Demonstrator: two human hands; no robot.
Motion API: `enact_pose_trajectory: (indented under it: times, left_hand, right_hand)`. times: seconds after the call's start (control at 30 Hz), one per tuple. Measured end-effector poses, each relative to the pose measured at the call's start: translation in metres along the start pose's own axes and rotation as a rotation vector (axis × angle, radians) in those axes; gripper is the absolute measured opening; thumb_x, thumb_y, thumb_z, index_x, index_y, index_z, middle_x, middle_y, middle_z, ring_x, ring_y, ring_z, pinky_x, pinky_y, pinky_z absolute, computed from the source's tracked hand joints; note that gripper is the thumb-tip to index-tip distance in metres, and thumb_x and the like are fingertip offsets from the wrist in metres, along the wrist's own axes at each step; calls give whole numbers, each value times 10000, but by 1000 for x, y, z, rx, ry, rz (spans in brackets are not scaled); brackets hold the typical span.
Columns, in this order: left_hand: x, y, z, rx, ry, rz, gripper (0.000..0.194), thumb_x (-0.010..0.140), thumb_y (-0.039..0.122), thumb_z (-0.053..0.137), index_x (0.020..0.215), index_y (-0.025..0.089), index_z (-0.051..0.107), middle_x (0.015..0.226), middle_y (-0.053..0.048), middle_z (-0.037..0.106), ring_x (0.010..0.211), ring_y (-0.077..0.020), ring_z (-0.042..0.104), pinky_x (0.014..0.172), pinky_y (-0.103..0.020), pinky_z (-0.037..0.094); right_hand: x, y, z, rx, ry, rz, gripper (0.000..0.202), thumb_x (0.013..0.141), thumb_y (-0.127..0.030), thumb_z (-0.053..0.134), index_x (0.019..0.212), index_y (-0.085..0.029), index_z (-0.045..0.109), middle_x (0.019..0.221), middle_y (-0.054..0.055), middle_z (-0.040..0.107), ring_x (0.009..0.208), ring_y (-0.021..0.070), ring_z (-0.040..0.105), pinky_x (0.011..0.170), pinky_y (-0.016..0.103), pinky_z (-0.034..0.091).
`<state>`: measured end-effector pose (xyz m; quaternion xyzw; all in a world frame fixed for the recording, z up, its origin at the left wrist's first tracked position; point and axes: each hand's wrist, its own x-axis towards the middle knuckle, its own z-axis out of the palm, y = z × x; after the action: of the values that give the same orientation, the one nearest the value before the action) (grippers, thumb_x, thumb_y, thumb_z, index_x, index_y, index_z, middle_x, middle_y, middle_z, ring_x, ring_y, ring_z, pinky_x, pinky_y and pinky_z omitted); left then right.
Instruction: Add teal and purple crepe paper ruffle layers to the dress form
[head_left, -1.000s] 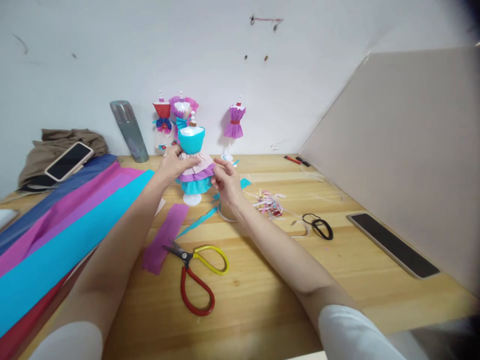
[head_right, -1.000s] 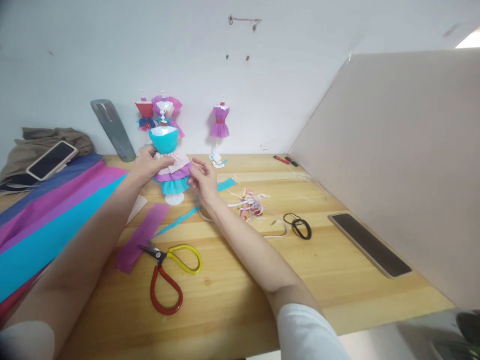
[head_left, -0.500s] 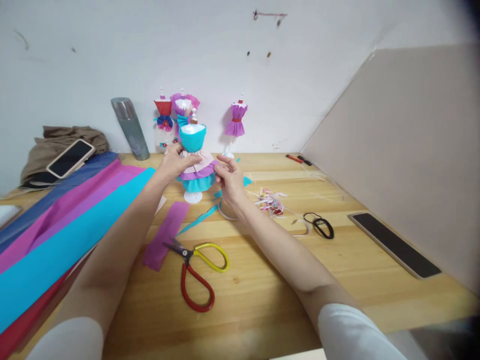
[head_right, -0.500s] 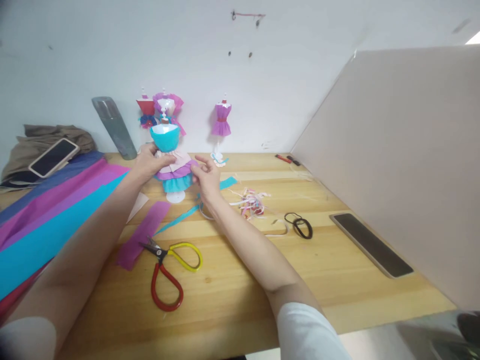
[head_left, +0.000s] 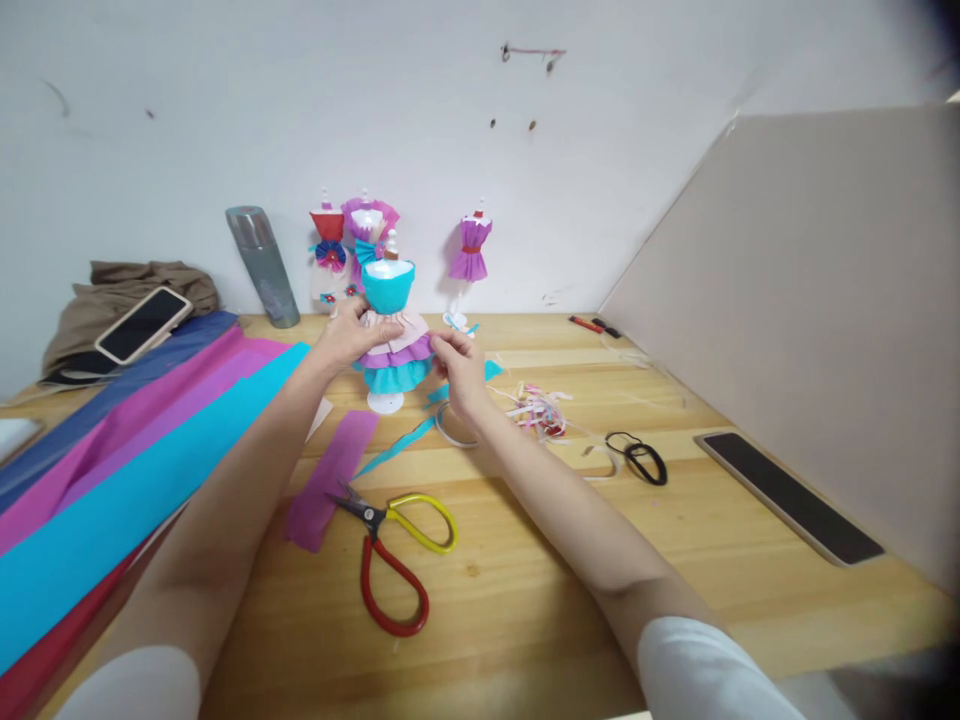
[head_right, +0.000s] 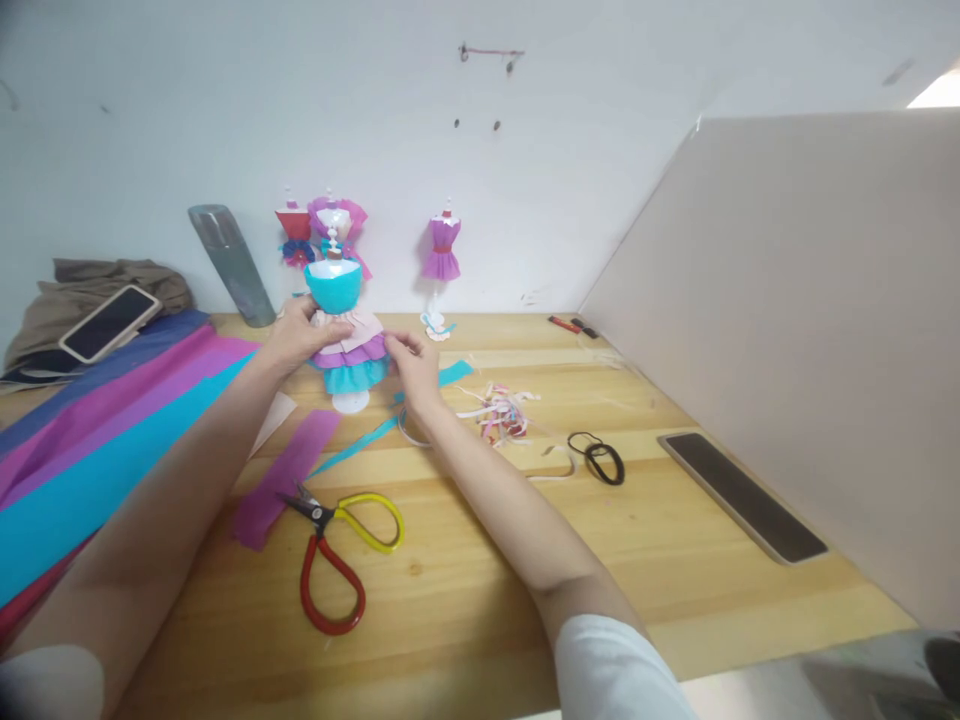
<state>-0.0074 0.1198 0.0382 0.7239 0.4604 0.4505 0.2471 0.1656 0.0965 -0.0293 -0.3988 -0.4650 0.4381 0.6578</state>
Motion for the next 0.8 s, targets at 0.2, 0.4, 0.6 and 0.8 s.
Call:
enact_pose_trajectory:
  times: [0.2,0.4,0.6,0.8]
  left_hand:
    - [1,-4,-2,35,-6,2,446,598,498,728,861,139,692,839,-50,700,898,-266,648,795,-342,548]
    - [4,-9,0,60,2,31,483,600,466,753,947,133,709,916,-71,724,940,-287,660,831,-374,557]
    - [7,-19,-7,92,-110,147,603,609,449,787,1126,153,690,1083,-78,726,1066,-298,646,938,-383,537]
    - [6,-23,-11,66,-143,185,633,641,456,783,1179,144,666,1167,-92,712,1121,-308,631,1011,-414,493]
  right_hand:
    - [6,-8,2,-336,38,-378,289,747,-386,698,959,-189,699,889,22,603,703,134,514,700,309,451]
    - [13,-7,0,-455,24,-467,128,797,-290,642,710,-197,657,749,5,549,695,148,521,711,318,453]
    - [18,-4,-3,-374,37,-445,134,770,-293,622,673,-201,618,713,4,570,685,154,529,672,311,431]
    - [16,-8,-2,-287,64,-366,150,771,-333,588,693,-205,577,692,-3,577,681,148,539,664,304,434]
